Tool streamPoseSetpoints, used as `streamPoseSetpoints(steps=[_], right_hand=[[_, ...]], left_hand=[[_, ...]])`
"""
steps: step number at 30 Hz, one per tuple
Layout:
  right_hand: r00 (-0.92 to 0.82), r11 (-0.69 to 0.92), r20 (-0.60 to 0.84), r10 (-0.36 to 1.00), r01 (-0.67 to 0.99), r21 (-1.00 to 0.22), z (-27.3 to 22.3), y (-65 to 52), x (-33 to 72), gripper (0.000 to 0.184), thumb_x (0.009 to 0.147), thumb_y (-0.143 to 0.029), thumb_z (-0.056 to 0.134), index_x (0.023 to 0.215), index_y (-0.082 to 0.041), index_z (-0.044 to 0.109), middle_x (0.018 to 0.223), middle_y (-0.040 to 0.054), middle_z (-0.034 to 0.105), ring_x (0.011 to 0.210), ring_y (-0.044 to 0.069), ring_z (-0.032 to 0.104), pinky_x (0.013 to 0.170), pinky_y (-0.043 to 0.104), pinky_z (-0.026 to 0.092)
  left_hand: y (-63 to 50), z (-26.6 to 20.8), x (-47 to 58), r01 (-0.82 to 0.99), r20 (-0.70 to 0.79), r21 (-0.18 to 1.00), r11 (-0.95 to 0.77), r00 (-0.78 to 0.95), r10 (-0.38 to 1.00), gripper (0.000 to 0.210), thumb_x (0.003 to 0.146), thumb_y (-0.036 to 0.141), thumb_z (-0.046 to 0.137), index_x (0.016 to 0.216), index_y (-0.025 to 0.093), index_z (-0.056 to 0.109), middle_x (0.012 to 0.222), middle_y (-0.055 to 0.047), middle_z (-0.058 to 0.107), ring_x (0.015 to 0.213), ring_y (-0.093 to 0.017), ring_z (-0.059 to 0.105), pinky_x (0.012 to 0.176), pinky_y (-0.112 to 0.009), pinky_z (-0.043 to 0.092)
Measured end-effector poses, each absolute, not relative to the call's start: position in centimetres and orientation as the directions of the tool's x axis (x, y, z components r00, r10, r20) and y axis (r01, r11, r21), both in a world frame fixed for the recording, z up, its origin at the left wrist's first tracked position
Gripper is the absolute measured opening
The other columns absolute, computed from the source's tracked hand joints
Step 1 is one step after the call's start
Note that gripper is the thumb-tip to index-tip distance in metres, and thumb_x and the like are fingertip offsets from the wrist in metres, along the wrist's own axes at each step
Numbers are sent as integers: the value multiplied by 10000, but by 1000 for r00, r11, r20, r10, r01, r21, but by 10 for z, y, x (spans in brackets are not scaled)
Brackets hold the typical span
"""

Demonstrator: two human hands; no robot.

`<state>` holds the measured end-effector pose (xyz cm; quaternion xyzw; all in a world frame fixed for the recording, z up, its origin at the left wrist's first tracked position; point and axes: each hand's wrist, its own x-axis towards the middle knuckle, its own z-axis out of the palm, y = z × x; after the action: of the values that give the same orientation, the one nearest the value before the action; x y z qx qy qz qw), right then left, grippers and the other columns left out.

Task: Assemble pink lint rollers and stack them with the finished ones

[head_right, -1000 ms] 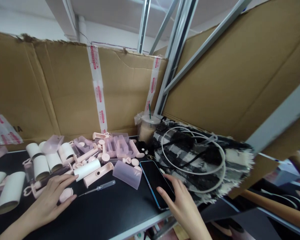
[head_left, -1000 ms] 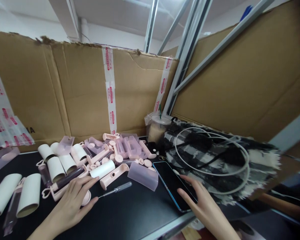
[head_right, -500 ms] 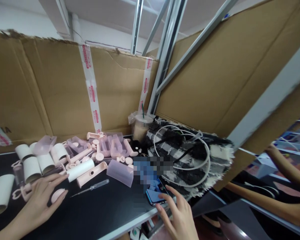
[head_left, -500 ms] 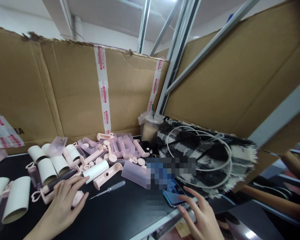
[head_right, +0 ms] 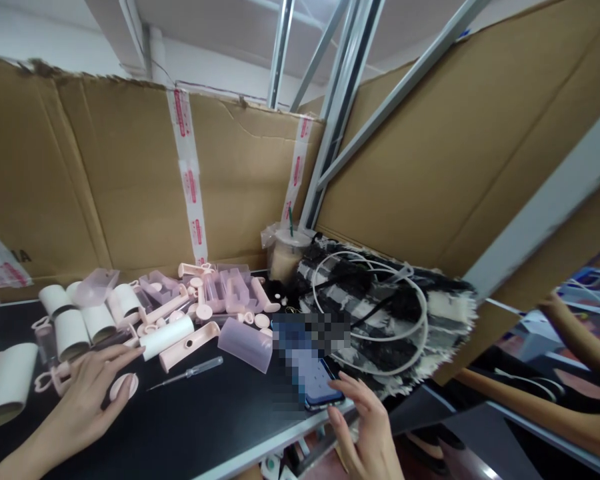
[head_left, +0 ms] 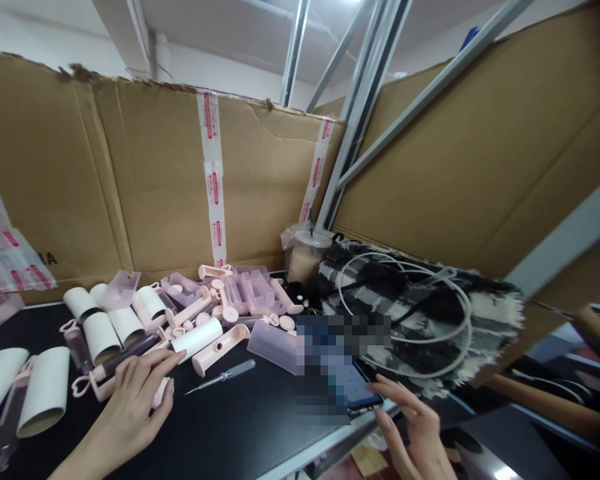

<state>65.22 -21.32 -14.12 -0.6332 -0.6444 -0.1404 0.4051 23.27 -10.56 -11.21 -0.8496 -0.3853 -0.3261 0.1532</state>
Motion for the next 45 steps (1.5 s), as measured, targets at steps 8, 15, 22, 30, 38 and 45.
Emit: streamPoseSetpoints(steps=[8,15,22,30,38,45], right_hand=[[-39,188,688,724,972,-143,-148,-210,649,237,872,-347,417,1066,-213,441,993,74,630,1015,263,582,938,502,378],[9,152,707,707,975,-164,-149,-208,646,245,872,-357,410,1068,-217,455,988,71,643,928,246,603,919,468,387],[4,148,713,701,977,-152,-150,-210,648,301,882,-399,409,1105,-205,469,996,83,645,894,253,614,885,474,408],[199,216,733,651,876,-430,-150,-208,635,248,855,-363,486,1029,-218,385,1117,123,571,1078,278,543,916,500,417],[344,58,627,700,847,-529,-158,-186,637,738,736,-538,601,1283,-165,274,1255,167,405,1111,323,499,937,497,422],[181,69,653,736,939,-338,-119,-191,633,454,805,-456,549,1163,-196,449,1254,156,432,1162,329,459,936,526,410]], left_hand=[[-100,-118,229,738,707,-64,-672,509,491,391,853,201,489,1241,243,460,1102,-74,587,999,-217,564,864,-341,347],[-99,-113,227,761,727,-130,-635,509,461,373,851,208,502,1223,228,476,1072,-78,591,967,-217,564,856,-340,339],[-102,-103,228,770,759,-196,-607,511,404,368,838,185,517,1205,206,490,1007,-81,588,881,-199,560,824,-328,348],[-101,-107,230,762,738,-175,-624,520,429,363,844,193,501,1207,197,481,1041,-95,584,926,-220,559,841,-343,342],[-106,-104,234,767,721,-131,-628,509,471,369,851,182,493,1218,197,470,1044,-90,583,932,-218,558,834,-341,345],[-104,-109,233,781,708,-91,-618,487,512,364,852,203,485,1216,202,485,1060,-87,590,937,-220,570,847,-347,362]])
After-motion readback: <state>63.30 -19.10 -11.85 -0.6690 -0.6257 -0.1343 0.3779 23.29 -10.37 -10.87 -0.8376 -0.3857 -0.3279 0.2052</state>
